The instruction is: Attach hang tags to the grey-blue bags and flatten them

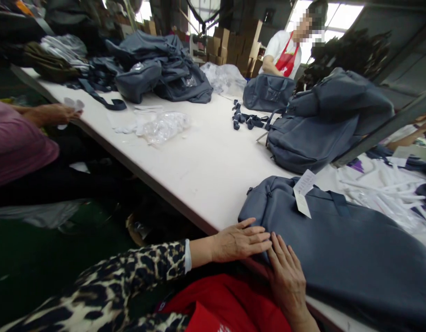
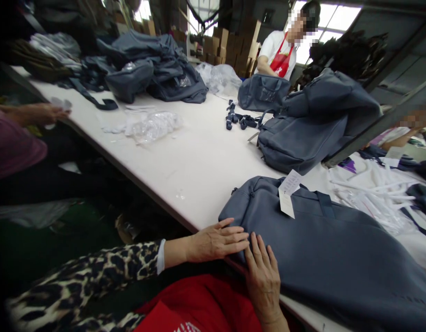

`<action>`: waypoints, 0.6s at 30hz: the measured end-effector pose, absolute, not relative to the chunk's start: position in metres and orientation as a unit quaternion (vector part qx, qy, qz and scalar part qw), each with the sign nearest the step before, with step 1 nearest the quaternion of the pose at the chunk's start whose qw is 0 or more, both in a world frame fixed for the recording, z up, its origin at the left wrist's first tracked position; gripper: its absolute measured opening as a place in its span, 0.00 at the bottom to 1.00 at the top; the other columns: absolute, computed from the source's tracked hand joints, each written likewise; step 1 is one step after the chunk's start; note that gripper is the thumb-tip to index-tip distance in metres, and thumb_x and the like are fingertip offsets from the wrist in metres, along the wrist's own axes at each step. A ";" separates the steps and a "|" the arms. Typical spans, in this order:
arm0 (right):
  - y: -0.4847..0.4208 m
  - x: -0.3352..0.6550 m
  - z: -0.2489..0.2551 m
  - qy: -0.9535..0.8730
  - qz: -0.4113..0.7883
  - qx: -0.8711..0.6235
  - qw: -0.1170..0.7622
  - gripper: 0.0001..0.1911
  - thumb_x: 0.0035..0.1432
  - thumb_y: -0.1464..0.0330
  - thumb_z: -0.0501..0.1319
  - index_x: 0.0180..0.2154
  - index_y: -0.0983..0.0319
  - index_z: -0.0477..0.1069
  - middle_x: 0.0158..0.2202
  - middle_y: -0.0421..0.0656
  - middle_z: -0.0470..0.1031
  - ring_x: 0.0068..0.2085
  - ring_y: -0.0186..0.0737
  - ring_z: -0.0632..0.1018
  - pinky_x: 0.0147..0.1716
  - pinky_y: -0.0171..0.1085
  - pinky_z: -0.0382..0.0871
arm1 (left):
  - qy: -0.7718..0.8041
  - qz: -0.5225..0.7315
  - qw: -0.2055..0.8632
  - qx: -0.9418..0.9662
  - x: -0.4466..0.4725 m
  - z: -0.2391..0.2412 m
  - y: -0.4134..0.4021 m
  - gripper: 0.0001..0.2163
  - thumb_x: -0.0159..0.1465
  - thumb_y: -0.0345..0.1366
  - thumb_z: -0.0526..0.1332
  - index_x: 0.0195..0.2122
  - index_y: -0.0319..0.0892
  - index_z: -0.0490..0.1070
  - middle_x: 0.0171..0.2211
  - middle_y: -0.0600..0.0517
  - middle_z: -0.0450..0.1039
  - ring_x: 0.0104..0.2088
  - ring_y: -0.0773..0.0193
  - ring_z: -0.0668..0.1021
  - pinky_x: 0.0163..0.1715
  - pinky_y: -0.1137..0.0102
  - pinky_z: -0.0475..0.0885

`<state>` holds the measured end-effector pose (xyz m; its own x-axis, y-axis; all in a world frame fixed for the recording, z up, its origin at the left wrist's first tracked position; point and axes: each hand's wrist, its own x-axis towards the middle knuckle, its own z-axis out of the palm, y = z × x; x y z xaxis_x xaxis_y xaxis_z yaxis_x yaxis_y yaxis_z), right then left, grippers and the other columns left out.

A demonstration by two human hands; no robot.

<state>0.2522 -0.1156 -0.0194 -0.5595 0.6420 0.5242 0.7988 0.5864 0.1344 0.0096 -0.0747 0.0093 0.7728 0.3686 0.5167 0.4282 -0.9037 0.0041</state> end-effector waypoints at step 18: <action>-0.120 0.308 0.009 -0.862 -0.106 -0.368 0.331 0.27 0.67 0.72 0.47 0.66 0.59 0.59 0.61 0.44 0.70 0.55 0.45 0.77 0.54 0.38 0.72 | -0.366 -0.536 -0.322 -0.689 0.018 0.028 -0.049 0.20 0.68 0.49 0.56 0.54 0.40 0.65 0.54 0.41 0.71 0.55 0.55 0.73 0.56 0.58 0.69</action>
<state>0.3076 -0.1197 0.0094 -0.5098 0.5648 0.6489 0.7051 0.7065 -0.0610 0.0180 -0.0490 0.0278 0.1571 0.8501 0.5026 0.1590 -0.5240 0.8367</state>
